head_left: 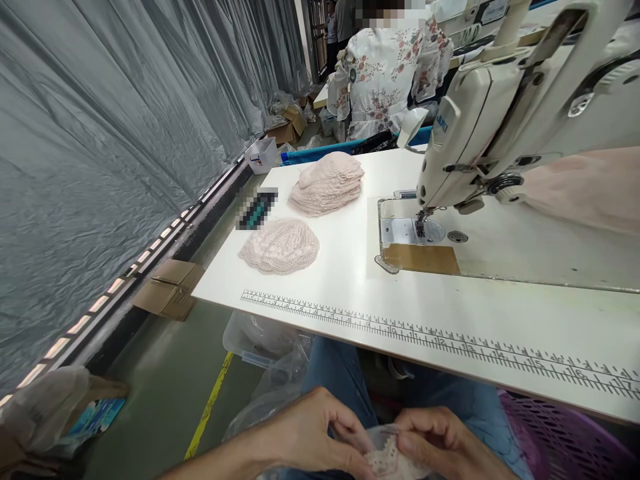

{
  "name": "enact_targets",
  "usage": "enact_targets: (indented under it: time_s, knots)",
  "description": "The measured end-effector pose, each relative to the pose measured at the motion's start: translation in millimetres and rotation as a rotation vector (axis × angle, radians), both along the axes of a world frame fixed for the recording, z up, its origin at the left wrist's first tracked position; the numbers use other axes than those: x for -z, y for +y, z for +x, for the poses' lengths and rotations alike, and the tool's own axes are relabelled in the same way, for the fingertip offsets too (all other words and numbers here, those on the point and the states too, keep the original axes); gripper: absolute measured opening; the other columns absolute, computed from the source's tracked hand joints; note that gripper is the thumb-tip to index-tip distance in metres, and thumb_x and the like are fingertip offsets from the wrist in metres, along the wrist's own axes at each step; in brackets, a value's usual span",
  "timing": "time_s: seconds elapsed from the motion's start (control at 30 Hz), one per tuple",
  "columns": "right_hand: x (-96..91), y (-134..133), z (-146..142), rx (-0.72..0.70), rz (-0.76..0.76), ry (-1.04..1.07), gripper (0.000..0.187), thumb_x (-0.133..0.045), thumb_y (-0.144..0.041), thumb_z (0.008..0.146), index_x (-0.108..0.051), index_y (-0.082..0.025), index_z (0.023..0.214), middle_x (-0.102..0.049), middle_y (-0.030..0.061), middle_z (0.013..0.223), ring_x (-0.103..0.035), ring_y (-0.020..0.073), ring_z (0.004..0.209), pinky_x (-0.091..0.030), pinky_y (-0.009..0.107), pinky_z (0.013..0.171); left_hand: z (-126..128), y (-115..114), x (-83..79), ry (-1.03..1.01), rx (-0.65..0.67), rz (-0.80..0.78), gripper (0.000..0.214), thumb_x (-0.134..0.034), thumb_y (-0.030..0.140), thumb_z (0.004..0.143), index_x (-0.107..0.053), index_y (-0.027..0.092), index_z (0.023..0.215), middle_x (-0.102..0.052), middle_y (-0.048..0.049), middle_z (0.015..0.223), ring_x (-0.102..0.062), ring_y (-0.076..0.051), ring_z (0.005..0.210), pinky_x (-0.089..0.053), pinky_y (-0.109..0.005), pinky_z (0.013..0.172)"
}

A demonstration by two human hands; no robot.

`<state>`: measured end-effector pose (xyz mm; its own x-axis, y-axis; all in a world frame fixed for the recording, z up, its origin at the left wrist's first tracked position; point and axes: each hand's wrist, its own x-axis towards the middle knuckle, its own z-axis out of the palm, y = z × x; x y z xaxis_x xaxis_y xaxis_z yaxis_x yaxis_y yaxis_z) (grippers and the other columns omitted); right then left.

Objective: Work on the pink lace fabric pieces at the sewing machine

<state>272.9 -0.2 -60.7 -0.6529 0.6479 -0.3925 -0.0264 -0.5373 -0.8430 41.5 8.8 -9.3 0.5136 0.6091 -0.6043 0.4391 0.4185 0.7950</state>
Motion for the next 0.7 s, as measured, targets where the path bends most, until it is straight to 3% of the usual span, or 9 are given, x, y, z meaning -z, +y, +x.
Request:
enact_targets:
  time_s: [0.13,0.5,0.7]
  knots:
    - [-1.5,3,1,-0.041,0.113,-0.005,0.057,-0.06,-0.07,0.081,-0.066,-0.014,0.067,-0.042,-0.0034,0.06,-0.035,0.0114,0.059,-0.024,0.025,0.055,1,2,-0.9,0.003,-0.013,-0.009,0.032,-0.079,0.042,0.07,-0.08,0.015,0.086,-0.076,-0.0067,0.079,-0.069,-0.018,0.072,-0.048,-0.02,0.065]
    - [-2.0,-2,7,-0.148,0.195,-0.044,0.051,-0.061,-0.063,0.084,-0.076,-0.015,0.074,-0.042,-0.0032,0.06,-0.034,0.0106,0.059,-0.025,0.024,0.053,-4,4,-10.1,-0.05,0.055,-0.083,0.049,-0.08,0.058,0.064,-0.08,0.015,0.089,-0.076,-0.0083,0.082,-0.072,-0.021,0.077,-0.053,-0.023,0.073]
    - [-1.2,-1,-1,-0.123,0.092,-0.049,0.046,-0.075,-0.06,0.072,-0.08,-0.016,0.08,-0.054,-0.0009,0.062,-0.043,0.0115,0.06,-0.031,0.023,0.056,-3,3,-7.7,-0.001,0.103,-0.036,0.054,-0.077,0.062,0.065,-0.08,0.013,0.09,-0.076,-0.0101,0.084,-0.072,-0.024,0.082,-0.053,-0.023,0.071]
